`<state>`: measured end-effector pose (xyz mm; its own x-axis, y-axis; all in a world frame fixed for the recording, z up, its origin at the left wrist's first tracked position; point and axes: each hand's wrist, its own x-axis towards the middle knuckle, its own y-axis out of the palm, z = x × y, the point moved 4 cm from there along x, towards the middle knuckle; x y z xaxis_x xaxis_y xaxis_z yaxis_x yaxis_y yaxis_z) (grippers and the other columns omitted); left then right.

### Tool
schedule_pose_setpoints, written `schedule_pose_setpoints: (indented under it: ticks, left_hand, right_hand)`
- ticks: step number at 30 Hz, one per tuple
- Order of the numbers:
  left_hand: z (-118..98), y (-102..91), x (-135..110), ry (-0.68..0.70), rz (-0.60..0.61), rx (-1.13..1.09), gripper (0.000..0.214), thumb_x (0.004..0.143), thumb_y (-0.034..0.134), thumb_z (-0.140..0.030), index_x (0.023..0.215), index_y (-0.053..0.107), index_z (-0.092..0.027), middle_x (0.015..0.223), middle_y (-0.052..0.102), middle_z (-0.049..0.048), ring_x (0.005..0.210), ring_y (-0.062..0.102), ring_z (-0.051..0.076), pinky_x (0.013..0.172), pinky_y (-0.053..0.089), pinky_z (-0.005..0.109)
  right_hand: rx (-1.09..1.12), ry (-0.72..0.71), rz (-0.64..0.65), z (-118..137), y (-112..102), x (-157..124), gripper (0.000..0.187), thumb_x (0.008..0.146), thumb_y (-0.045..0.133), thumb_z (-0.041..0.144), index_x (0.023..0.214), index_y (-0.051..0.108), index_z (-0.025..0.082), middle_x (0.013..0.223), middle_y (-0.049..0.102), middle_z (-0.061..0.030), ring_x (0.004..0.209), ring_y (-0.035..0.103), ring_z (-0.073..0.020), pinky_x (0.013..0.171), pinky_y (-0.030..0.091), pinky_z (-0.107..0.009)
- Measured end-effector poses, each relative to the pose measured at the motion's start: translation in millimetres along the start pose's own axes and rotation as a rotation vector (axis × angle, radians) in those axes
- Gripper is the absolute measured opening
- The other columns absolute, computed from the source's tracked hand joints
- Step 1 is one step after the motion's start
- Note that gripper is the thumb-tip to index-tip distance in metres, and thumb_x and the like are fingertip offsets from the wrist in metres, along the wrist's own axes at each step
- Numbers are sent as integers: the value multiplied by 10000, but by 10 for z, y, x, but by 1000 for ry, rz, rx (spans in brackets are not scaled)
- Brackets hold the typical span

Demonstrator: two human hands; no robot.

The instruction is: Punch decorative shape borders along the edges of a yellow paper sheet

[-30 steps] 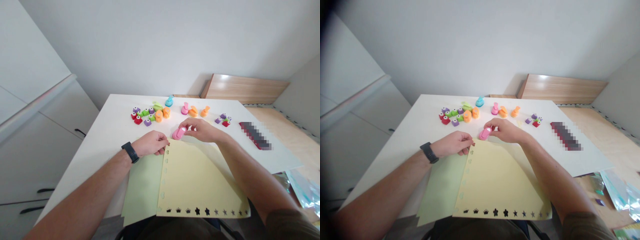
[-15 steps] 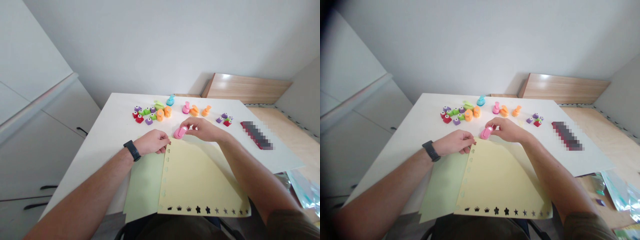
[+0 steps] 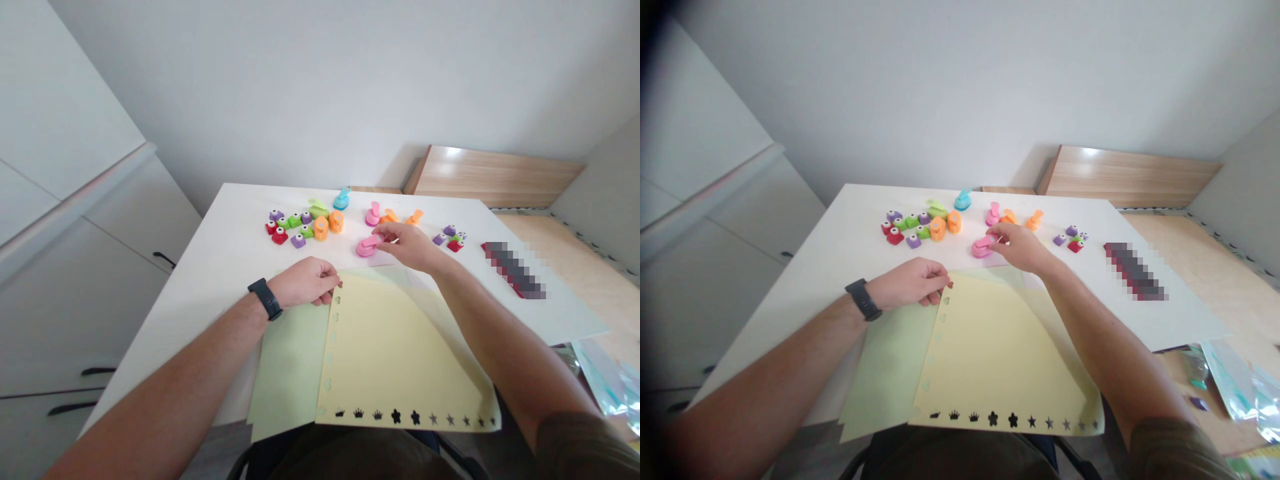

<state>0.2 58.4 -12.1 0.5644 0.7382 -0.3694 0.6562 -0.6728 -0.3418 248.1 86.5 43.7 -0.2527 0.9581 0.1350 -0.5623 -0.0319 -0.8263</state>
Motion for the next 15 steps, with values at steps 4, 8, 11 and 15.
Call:
schedule_pose_setpoints:
  ticks: [4, 8, 11, 15]
  left_hand:
    - [1, -2, 2, 11, 3, 3, 265, 872, 592, -378, 950, 704, -151, 809, 728, 59, 724, 735, 185, 586, 580, 249]
    - [5, -4, -1, 18, 2, -3, 263, 864, 597, -384, 945, 705, -158, 802, 728, 56, 724, 739, 189, 582, 579, 250]
    - [4, -6, -3, 23, -1, 0, 267, 866, 593, -386, 948, 706, -158, 796, 728, 57, 730, 741, 193, 583, 580, 252]
    - [0, -7, -4, 22, 0, 6, 272, 874, 587, -387, 952, 706, -155, 801, 729, 60, 731, 741, 191, 580, 578, 249]
  right_hand:
    - [-54, 191, -165, -287, -37, 91, 251, 842, 704, 284, 1082, 724, 215, 930, 749, -40, 799, 667, -185, 751, 487, -330]
    - [-77, 270, -211, -478, -34, 119, 244, 815, 727, 323, 1030, 718, 209, 935, 752, -53, 790, 662, -190, 730, 478, -326]
    - [-43, 275, -202, -528, -21, 111, 271, 813, 725, 362, 1038, 713, 212, 975, 749, -57, 795, 656, -188, 710, 476, -317]
    - [-28, 295, -217, -515, 15, 111, 281, 808, 730, 415, 994, 706, 205, 930, 740, -52, 769, 649, -184, 688, 470, -314]
